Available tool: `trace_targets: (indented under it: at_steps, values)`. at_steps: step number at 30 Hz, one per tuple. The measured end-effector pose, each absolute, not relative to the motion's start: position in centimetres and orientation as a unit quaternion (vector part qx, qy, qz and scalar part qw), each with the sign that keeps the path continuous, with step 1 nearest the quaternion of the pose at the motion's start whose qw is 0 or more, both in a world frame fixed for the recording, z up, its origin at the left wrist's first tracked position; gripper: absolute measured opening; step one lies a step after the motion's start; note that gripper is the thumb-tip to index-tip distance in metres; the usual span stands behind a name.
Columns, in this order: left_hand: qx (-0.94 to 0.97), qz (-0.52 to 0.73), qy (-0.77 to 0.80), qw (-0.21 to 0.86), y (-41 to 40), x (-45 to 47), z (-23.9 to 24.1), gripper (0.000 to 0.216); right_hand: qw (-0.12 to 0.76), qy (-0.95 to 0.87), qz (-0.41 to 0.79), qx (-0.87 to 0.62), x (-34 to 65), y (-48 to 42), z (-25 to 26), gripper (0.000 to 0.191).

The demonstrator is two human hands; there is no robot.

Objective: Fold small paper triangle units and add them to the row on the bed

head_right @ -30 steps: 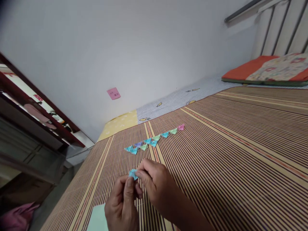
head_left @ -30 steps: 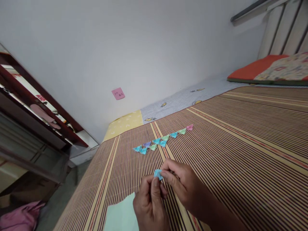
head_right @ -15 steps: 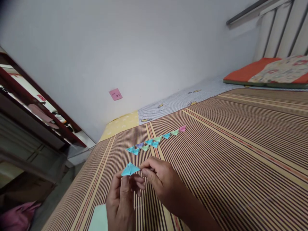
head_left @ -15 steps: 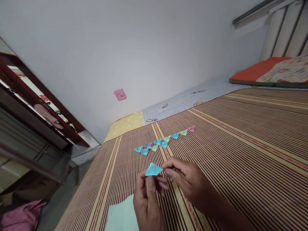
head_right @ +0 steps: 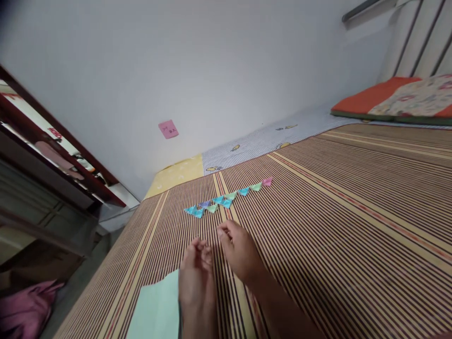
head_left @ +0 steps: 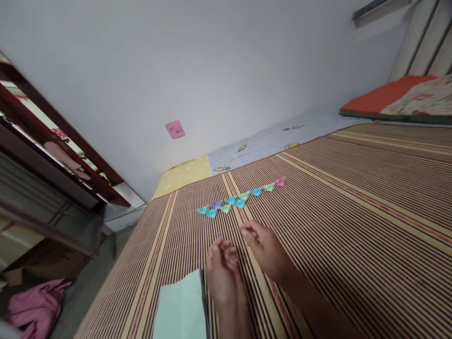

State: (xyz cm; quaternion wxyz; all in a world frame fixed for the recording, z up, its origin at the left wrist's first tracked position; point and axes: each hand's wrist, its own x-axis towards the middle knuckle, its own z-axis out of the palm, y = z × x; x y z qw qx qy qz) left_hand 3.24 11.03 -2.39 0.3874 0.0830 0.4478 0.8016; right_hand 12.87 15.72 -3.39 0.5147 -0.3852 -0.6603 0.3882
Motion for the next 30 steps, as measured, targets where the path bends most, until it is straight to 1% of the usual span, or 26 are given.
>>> trace_targets:
  at_steps: [2, 4, 7, 13, 19, 24, 27, 28, 30]
  values:
    - [0.077, 0.822, 0.446, 0.345, 11.0, 1.0, -2.4, 0.019, 0.512, -0.656, 0.388, -0.396, 14.0, 16.9, -4.1, 0.020]
    - [0.092, 0.830, 0.442, 0.327, 10.5, -0.5, -2.2, 0.016, 0.512, -0.651, 0.391, -0.402, 15.1, 17.7, -4.3, 0.021]
    - [0.133, 0.824, 0.434, 0.339, 9.9, -0.7, -2.0, 0.009, 0.523, -0.637, 0.390, -0.412, 15.6, 18.1, -4.2, 0.022]
    - [0.214, 0.797, 0.427, 0.371, 9.7, 0.9, -1.8, 0.017, 0.530, -0.639, 0.400, -0.388, 14.8, 18.0, -4.1, 0.020]
    - [0.269, 0.778, 0.434, 0.366, 9.3, 0.7, -0.9, 0.016, 0.530, -0.643, 0.388, -0.394, 16.7, 17.7, -3.0, 0.018]
    - [0.355, 0.743, 0.456, 0.339, 8.8, 1.4, 0.4, 0.016, 0.524, -0.654, 0.384, -0.387, 19.4, 16.3, -1.6, 0.019]
    - [0.423, 0.684, 0.495, 0.329, 8.2, 1.9, -0.5, 0.018, 0.496, -0.664, 0.421, -0.369, 21.8, 14.0, -1.4, 0.019]
    - [0.449, 0.654, 0.512, 0.329, 7.8, 2.0, -1.2, 0.019, 0.474, -0.666, 0.452, -0.358, 22.8, 12.9, -1.5, 0.019]
    - [0.505, 0.587, 0.543, 0.326, 6.6, 2.5, -3.2, 0.021, 0.397, -0.675, 0.517, -0.345, 25.3, 10.4, -1.8, 0.019]
